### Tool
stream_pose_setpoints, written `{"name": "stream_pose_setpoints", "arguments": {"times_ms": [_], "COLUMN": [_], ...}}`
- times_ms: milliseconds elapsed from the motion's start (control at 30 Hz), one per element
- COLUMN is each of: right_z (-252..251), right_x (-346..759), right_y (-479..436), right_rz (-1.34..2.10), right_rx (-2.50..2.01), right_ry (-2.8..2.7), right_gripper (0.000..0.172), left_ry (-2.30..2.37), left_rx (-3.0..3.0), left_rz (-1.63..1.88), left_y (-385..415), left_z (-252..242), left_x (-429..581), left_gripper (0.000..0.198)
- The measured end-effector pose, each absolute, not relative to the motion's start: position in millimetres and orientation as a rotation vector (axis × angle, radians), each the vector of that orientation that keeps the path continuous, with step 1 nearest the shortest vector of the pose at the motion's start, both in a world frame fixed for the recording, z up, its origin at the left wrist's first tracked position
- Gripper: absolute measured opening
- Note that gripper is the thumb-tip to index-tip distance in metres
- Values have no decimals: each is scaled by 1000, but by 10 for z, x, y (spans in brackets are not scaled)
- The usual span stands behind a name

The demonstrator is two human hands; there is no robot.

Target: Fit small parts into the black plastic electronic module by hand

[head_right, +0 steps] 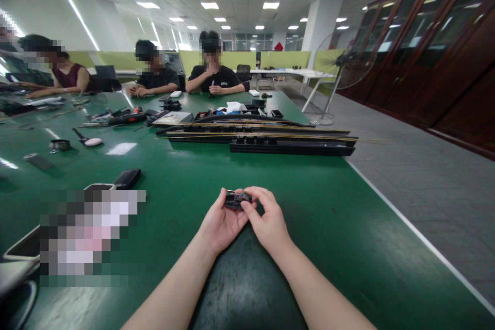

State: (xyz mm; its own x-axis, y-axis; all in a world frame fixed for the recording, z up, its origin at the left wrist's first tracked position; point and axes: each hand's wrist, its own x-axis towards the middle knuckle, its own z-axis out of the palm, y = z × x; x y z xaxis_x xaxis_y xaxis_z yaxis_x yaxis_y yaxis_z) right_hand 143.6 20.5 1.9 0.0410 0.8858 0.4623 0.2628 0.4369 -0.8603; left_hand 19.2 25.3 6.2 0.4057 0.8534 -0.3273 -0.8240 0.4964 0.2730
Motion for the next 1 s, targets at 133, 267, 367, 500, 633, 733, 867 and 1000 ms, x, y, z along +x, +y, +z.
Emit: {"name": "stream_pose_setpoints", "arguments": {"times_ms": [133,267,367,500,633,733,867,1000], "right_z": [8,10,22,24,7,-9,-37,-51], "right_x": [1424,1430,1441,1439,1424,1426,1442,1440], "right_y": [186,178,174,169,162,168,186,178], "right_rz": [570,491,469,474,496,511,504,462], "right_rx": [-1082,-1209,-1234,-1242,-1224,-1172,-1163,-1159], "right_ry": [-1689,-1917,-1986,-1998,-1960,-1915,-1919,-1954], "right_gripper": [23,24,24,24,26,27,24,24], "left_ry": [459,470,460,450,462,471,473,474], "left_rx": [82,86,89,98,104,102,74,87], "left_rz": [1064,1088,1077,1063,1071,1076,1083,1102], "left_y": [256,266,272,274,277,280,282,280], "left_z": [59,16,-10,-15,-13,-17,-19,-18], "left_x": [203,214,216,213,213,213,214,220], "left_gripper": [36,36,36,36,37,36,36,36]}}
